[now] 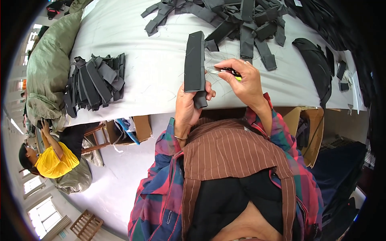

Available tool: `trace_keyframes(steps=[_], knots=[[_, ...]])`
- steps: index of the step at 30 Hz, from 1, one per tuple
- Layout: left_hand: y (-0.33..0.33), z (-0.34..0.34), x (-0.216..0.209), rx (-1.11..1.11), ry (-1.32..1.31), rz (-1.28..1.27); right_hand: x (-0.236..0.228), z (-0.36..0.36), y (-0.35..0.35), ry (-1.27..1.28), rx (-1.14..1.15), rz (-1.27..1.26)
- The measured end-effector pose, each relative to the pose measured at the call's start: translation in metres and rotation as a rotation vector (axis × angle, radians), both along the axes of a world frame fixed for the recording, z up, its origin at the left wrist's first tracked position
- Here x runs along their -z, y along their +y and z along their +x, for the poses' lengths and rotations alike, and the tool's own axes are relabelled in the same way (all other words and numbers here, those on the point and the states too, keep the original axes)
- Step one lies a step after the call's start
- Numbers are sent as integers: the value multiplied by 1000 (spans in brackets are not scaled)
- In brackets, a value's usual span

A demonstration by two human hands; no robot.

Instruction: Trimming loose threads and excess fabric from black components using thread nippers.

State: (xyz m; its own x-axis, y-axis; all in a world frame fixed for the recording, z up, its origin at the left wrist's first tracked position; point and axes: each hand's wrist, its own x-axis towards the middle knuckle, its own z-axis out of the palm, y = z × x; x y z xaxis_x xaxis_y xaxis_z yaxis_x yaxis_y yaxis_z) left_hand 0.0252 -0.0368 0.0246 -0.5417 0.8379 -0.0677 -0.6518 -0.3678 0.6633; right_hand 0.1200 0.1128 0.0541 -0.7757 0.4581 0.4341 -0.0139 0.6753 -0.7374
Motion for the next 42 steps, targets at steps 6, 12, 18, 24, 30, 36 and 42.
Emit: trace_keyframes(steps=[6, 12, 18, 24, 30, 36, 42], knots=[[-1, 1, 3, 21, 31, -34, 2, 1, -2, 20, -12, -31], [-3, 1, 4, 65, 117, -102, 11, -3, 1, -39, 45, -190], [-3, 1, 8, -30, 221, -181, 1, 9, -9, 53, 79, -141], [0, 7, 6, -161, 328, -287, 1, 9, -28, -100, -197, -125], [-8, 1, 15, -152, 518, -398, 4, 3, -29, -44, -166, 65], [-10, 0, 16, -147, 601, -471, -2, 9, -34, -27, -33, -195], [-8, 8, 7, -80, 432, -384, 9, 10, -34, -115, -111, 0]])
